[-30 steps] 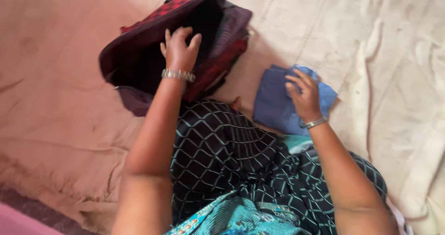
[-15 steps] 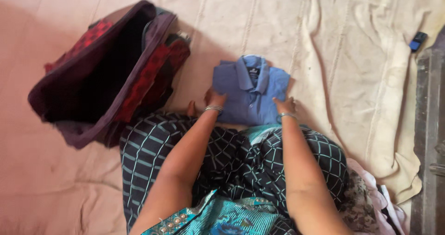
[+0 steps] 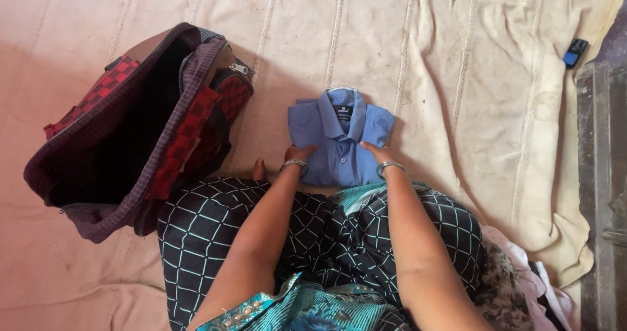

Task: The person folds a blue shirt by hand on a flat surface and then places the folded shirt into a maroon bag.

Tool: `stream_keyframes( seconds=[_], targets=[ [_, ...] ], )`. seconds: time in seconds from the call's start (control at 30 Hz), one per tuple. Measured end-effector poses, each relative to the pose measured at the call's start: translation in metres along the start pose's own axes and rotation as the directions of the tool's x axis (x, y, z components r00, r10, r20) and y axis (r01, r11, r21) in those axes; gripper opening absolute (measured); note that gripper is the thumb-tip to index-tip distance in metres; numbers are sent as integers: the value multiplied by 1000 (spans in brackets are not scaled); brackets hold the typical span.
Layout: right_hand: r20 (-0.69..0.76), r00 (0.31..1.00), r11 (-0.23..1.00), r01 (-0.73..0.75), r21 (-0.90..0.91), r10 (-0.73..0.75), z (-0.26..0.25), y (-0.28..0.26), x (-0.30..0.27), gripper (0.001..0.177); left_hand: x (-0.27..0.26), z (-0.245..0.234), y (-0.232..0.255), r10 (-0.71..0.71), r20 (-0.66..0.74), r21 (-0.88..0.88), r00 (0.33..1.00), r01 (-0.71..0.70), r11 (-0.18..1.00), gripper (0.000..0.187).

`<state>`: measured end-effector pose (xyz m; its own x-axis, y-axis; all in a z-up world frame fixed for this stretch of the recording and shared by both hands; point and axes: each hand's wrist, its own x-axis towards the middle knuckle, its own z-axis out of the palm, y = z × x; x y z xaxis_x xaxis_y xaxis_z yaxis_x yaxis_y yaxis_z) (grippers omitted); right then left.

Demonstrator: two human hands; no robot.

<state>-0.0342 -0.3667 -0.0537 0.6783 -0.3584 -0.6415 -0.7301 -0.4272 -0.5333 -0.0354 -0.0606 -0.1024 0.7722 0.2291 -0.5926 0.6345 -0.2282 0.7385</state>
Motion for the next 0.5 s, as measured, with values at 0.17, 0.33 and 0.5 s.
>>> stream_keyframes(
  seconds=[0.17, 0.33, 0.5],
  targets=[
    [121, 991, 954, 13, 299, -51, -5, -3, -5, 115, -2, 15, 9, 104, 85, -191, 991, -87, 978, 83],
    [106, 837, 783, 448, 433, -537, -3, -11, -23, 75, -20, 27, 37, 296, 30, -102, 955, -291, 951, 60],
    [25, 692, 659, 676, 329, -722, -8, -38, -71, 66, -85, 4, 74, 356, -19, 172, 934, -348, 922, 37]
  ],
)
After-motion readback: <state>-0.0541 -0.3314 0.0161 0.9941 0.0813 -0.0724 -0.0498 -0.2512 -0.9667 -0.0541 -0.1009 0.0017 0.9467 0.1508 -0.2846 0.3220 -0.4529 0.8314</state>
